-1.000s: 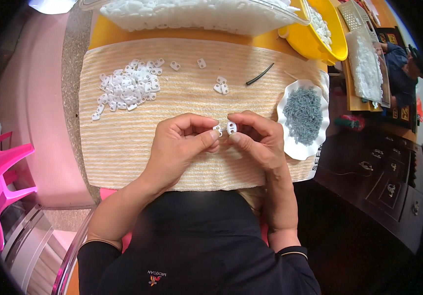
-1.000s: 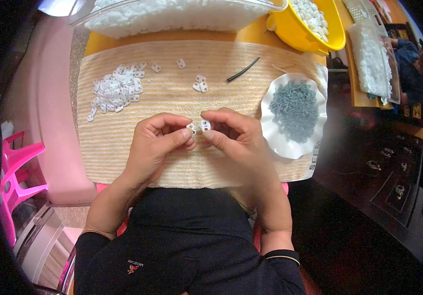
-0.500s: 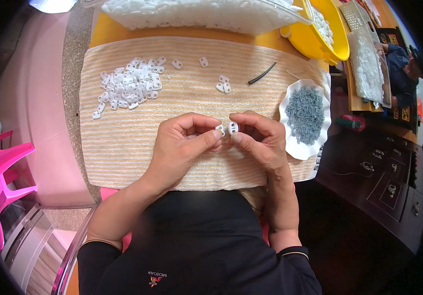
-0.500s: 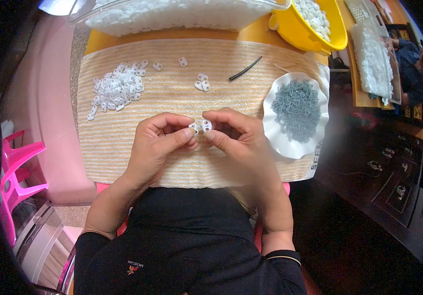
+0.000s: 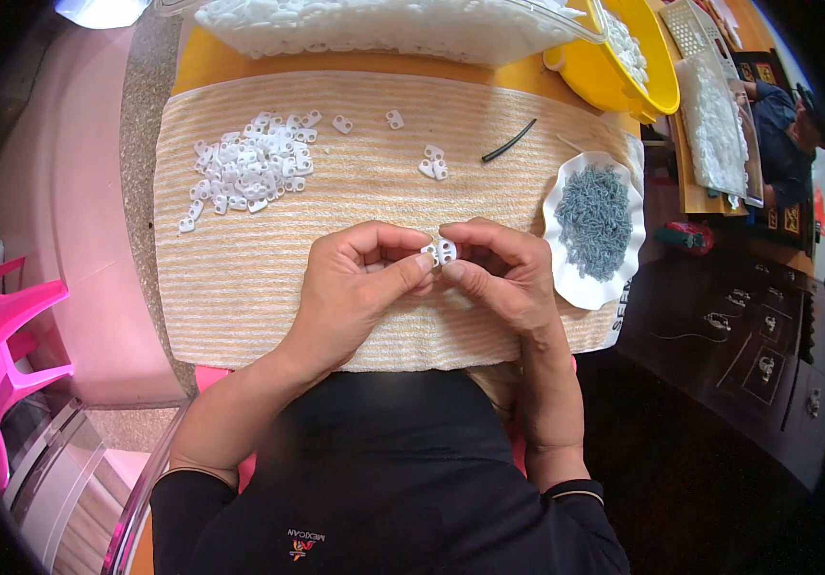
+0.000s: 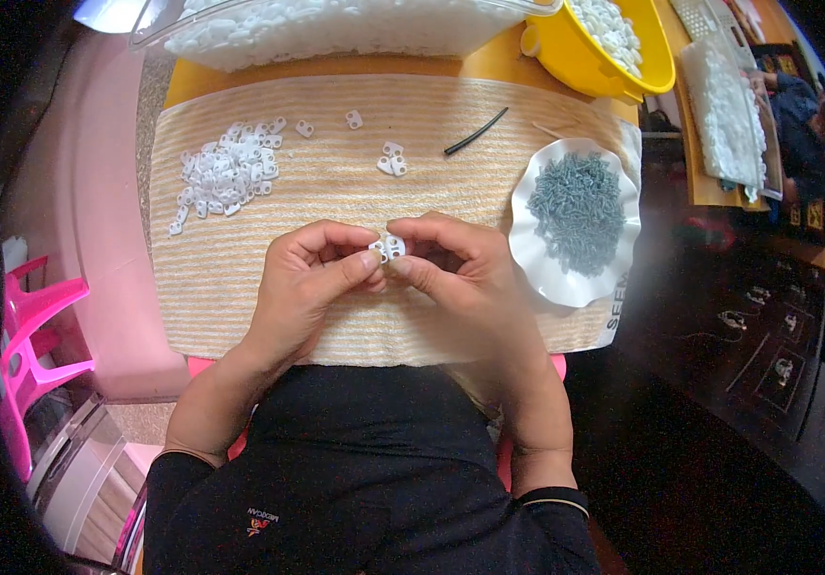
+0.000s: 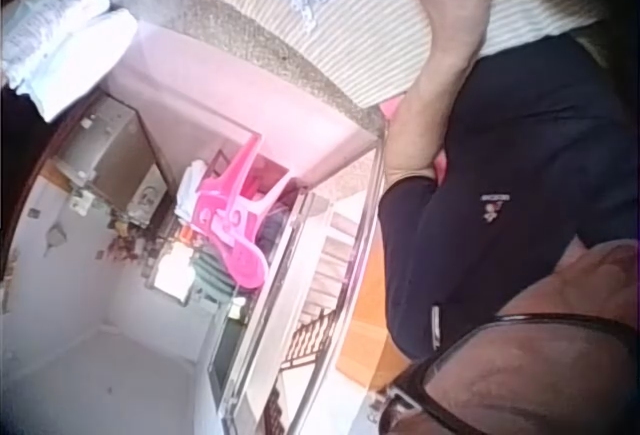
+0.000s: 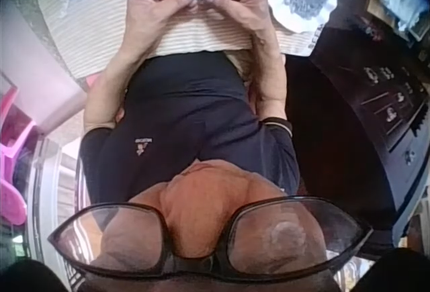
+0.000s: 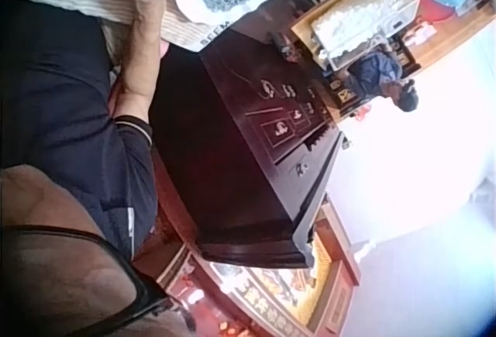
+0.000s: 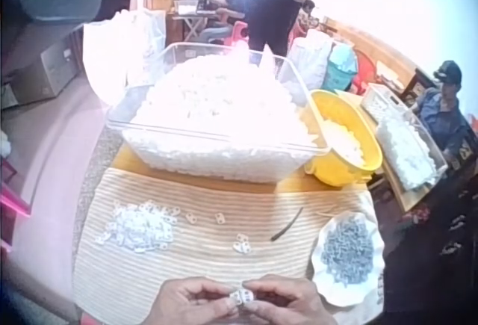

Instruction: Assembling small white plastic components by inserting metal pins or screws using tweezers.

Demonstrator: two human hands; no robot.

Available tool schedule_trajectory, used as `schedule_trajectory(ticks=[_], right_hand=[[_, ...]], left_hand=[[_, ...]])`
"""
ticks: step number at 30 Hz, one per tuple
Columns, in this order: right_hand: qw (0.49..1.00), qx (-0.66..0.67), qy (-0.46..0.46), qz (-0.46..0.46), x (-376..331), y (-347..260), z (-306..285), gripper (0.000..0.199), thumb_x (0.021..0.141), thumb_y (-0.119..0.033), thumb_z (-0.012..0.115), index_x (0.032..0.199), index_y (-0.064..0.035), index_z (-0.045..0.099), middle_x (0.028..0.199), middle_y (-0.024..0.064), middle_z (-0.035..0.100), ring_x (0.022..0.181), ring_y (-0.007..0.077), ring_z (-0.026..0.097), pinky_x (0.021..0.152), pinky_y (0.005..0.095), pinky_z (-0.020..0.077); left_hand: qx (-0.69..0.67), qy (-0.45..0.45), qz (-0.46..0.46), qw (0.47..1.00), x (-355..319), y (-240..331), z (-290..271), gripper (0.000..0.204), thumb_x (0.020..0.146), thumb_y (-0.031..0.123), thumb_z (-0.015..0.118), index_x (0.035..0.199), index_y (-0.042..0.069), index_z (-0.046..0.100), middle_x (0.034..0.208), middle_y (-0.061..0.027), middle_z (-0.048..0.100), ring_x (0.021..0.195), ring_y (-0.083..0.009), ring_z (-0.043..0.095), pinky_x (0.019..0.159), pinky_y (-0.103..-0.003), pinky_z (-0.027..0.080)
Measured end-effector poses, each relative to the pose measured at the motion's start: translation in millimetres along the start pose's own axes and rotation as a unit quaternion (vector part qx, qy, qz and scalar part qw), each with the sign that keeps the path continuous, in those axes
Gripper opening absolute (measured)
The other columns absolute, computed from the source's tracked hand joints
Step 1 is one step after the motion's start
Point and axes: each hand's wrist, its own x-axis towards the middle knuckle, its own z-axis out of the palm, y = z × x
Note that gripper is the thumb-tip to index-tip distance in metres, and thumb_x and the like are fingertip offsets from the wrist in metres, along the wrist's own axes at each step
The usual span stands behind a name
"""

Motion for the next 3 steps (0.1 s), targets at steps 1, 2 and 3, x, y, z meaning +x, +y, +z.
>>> schedule_trajectory(ticks=[1,2,3], right_hand=[[1.0,0.0,0.0,0.0,-0.1,-0.2,0.2,0.032,0.084,0.003,0.067,0.116,0.0042,0.061,0.099,0.0079,0.065,0.088,0.0112,0.061,0.077,0.0237,0.0494],[1.0,-0.002,-0.002,-0.004,-0.1,-0.5,0.3,0.033,0.084,0.003,0.067,0.117,0.0039,0.061,0.099,0.008,0.065,0.089,0.0115,0.062,0.077,0.0234,0.0494],[1.0,-0.003,-0.004,-0.007,0.1,-0.8,0.3,0.034,0.084,0.003,0.067,0.118,0.0036,0.061,0.1,0.008,0.066,0.09,0.0117,0.062,0.078,0.0231,0.0493]], left_hand=[[0.0,0.0,0.0,1.0,-0.1,-0.1,-0.1,0.017,0.087,0.003,0.065,0.102,-0.004,0.063,0.087,-0.0077,0.066,0.076,-0.0105,0.063,0.071,-0.024,0.054],[-0.001,-0.002,0.0,1.0,-0.2,-0.1,-0.3,0.017,0.087,0.003,0.065,0.103,-0.004,0.063,0.087,-0.0078,0.066,0.077,-0.0105,0.063,0.071,-0.024,0.054],[-0.003,-0.004,0.001,1.0,-0.2,-0.2,-0.5,0.017,0.087,0.003,0.065,0.103,-0.004,0.063,0.087,-0.0078,0.066,0.077,-0.0106,0.063,0.071,-0.024,0.054]])
